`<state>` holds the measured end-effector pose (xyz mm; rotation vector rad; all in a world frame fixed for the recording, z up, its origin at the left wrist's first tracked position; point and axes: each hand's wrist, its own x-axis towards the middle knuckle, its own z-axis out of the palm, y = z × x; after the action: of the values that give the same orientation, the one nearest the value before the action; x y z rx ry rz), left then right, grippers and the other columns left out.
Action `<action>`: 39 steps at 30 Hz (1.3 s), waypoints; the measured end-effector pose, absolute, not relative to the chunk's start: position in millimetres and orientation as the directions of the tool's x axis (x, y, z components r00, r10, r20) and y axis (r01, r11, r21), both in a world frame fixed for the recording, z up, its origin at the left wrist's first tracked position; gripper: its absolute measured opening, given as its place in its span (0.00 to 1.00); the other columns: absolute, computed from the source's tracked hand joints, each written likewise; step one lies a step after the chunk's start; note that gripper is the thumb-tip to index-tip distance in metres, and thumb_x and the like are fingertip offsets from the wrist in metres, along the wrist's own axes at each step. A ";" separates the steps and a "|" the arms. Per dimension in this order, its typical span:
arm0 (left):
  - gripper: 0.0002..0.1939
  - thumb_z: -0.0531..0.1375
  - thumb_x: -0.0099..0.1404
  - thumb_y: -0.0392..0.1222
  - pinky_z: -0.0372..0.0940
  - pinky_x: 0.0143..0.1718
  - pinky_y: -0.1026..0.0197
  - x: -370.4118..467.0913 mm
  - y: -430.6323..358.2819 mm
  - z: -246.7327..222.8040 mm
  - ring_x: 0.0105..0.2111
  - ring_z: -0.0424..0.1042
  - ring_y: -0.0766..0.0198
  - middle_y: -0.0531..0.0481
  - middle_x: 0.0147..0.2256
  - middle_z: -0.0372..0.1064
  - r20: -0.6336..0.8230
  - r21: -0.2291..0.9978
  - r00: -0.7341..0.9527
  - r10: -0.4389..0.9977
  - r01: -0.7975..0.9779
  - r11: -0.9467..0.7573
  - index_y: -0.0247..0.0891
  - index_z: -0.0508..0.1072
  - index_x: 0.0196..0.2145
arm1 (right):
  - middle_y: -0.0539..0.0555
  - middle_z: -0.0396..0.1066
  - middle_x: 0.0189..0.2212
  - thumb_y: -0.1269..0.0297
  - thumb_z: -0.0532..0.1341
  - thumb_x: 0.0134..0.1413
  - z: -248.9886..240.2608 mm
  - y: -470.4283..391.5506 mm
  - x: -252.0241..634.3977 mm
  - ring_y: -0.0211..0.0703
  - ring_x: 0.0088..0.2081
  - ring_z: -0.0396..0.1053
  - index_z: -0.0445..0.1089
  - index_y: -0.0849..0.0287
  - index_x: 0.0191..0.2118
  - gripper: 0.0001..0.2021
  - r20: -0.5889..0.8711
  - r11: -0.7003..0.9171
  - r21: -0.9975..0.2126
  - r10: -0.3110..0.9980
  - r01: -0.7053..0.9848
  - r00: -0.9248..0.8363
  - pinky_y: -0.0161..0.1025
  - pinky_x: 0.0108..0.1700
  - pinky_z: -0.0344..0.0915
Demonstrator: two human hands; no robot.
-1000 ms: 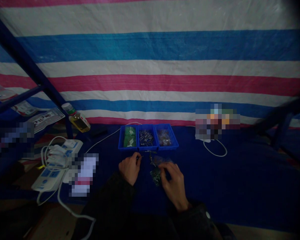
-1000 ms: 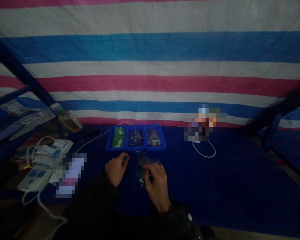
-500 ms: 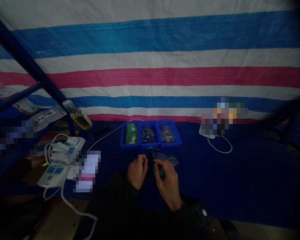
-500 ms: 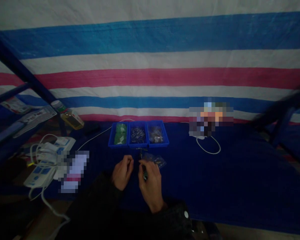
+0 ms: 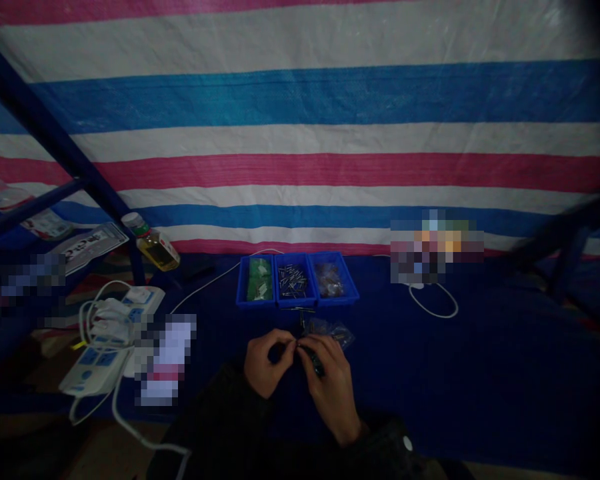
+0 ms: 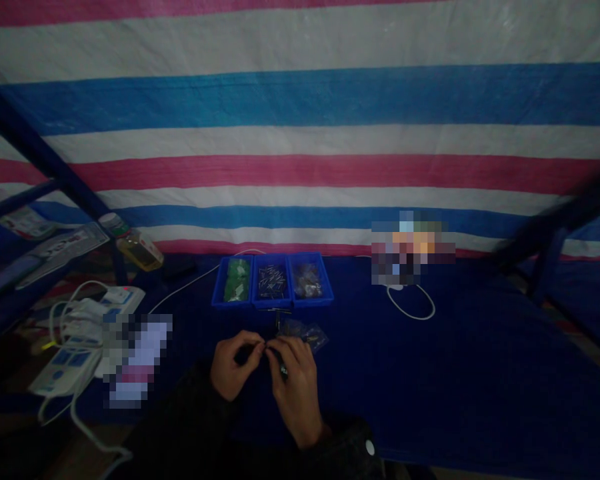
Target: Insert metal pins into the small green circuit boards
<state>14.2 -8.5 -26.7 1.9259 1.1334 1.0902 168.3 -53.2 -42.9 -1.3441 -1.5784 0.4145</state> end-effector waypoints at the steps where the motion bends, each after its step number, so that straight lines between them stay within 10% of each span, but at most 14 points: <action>1: 0.05 0.60 0.67 0.34 0.68 0.36 0.64 13.8 -9.0 -25.9 0.30 0.76 0.64 0.51 0.30 0.77 0.332 0.833 0.289 0.898 0.357 -0.423 0.37 0.77 0.35 | 0.54 0.75 0.43 0.69 0.59 0.67 -43.2 -53.4 168.2 0.49 0.46 0.73 0.74 0.53 0.47 0.08 0.449 0.323 -0.772 0.887 0.547 0.110 0.48 0.49 0.68; 32: 0.12 0.59 0.71 0.40 0.66 0.35 0.63 14.9 -14.1 -16.9 0.30 0.75 0.62 0.49 0.27 0.75 0.303 0.830 0.362 0.882 0.355 -0.431 0.38 0.76 0.30 | 0.52 0.75 0.34 0.68 0.53 0.71 -42.0 -56.7 170.4 0.46 0.37 0.73 0.71 0.54 0.36 0.12 0.436 0.323 -0.774 0.896 0.545 0.087 0.44 0.42 0.66; 39: 0.13 0.58 0.71 0.41 0.65 0.35 0.63 15.1 -13.7 -15.2 0.30 0.75 0.61 0.49 0.27 0.75 0.281 0.852 0.331 0.901 0.346 -0.393 0.37 0.75 0.29 | 0.53 0.76 0.40 0.70 0.55 0.69 -42.8 -57.1 169.6 0.46 0.41 0.74 0.70 0.53 0.46 0.08 0.471 0.365 -0.779 0.877 0.510 0.091 0.43 0.45 0.67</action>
<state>15.1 -13.7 -15.2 1.9040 1.0965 1.0184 169.6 -57.1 -42.8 -1.2851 -1.5636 0.4330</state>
